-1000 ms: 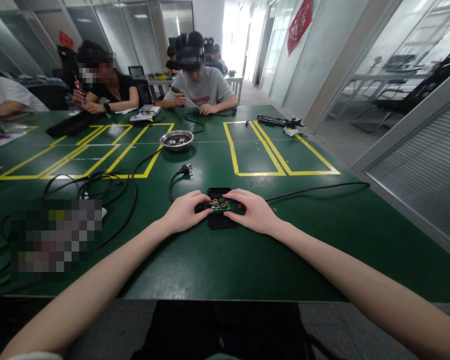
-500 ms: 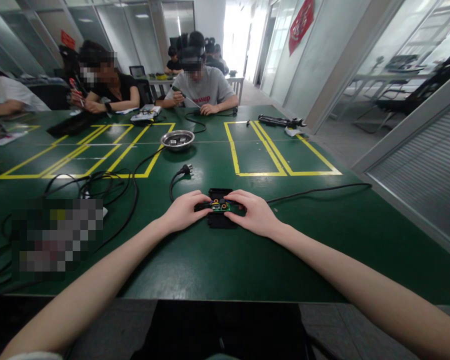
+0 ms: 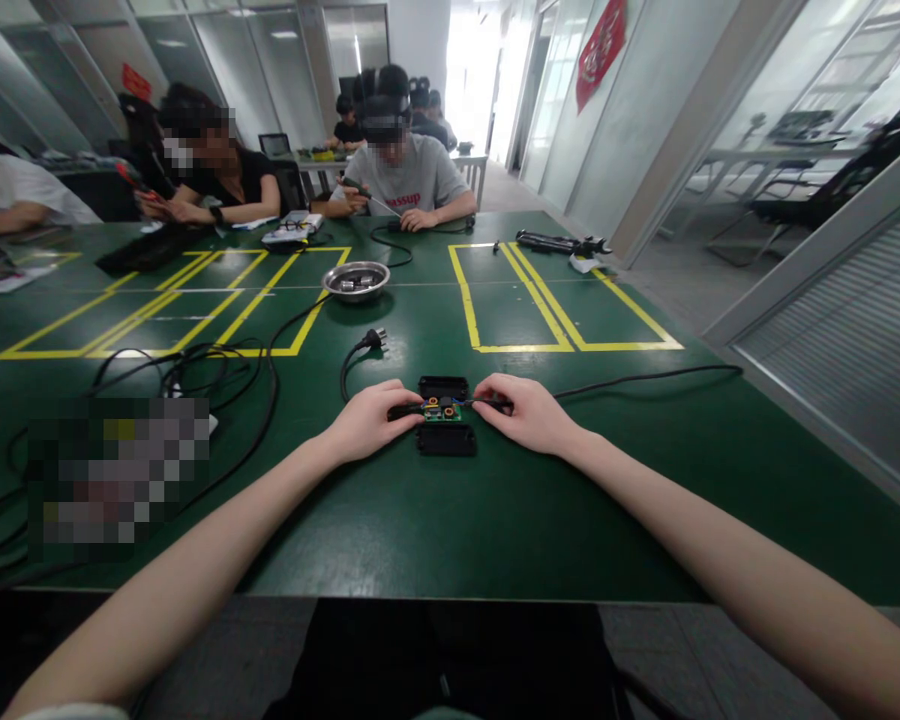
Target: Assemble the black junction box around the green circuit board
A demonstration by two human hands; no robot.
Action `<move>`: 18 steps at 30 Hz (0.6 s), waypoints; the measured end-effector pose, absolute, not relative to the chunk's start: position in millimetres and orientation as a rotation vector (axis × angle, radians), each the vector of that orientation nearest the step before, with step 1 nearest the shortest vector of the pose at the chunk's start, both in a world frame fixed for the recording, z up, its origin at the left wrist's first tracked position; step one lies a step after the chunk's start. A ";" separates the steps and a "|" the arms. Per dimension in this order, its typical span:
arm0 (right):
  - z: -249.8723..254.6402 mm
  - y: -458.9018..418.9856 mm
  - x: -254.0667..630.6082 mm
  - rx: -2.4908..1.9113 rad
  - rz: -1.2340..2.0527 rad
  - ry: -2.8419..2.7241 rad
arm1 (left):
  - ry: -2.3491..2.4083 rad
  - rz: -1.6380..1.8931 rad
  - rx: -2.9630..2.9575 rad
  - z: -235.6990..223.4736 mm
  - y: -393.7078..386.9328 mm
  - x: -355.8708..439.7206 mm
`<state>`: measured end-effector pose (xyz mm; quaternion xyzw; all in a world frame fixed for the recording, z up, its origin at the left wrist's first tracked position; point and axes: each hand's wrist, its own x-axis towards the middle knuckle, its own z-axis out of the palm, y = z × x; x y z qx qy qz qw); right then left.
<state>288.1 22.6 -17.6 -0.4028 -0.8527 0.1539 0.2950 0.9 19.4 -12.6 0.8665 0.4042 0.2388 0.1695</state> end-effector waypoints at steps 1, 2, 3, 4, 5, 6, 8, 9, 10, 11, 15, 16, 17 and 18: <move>-18.2 24.1 289.2 -1.081 0.394 -2.284 | 1.149 0.677 2.461 -12.5 19.7 0.4; -18.6 25.3 289.8 -1.084 0.378 -2.294 | 1.148 0.674 2.460 -12.3 19.9 -0.1; -18.8 25.9 290.0 -1.084 0.366 -2.300 | 1.147 0.672 2.458 -12.0 20.0 -0.4; -18.7 26.1 290.0 -1.081 0.358 -2.303 | 1.144 0.671 2.456 -11.5 20.0 -0.7; -18.2 26.0 289.9 -1.077 0.354 -2.305 | 1.138 0.673 2.455 -10.8 19.8 -0.9; -17.4 25.5 289.9 -1.074 0.350 -2.306 | 1.132 0.680 2.453 -9.9 19.5 -1.0; -15.0 23.9 290.2 -1.065 0.333 -2.308 | 1.119 0.698 2.447 -7.3 18.5 -1.5; -13.6 22.9 290.6 -1.059 0.319 -2.308 | 1.114 0.709 2.442 -5.7 17.8 -2.0; -12.1 21.7 291.0 -1.052 0.301 -2.306 | 1.109 0.717 2.439 -3.8 17.2 -2.6; -10.6 20.5 291.5 -1.043 0.283 -2.302 | 1.103 0.722 2.439 -1.8 16.5 -3.5; -4.2 15.8 293.3 -1.013 0.208 -2.286 | 1.100 0.782 2.445 6.5 14.8 -7.3; -2.6 14.9 293.8 -1.010 0.192 -2.283 | 1.096 0.793 2.448 8.4 14.5 -7.9; -1.1 14.2 294.4 -1.009 0.175 -2.282 | 1.094 0.802 2.450 10.1 14.2 -8.2; 0.3 13.6 295.3 -1.014 0.160 -2.282 | 1.103 0.812 2.454 11.6 13.9 -8.3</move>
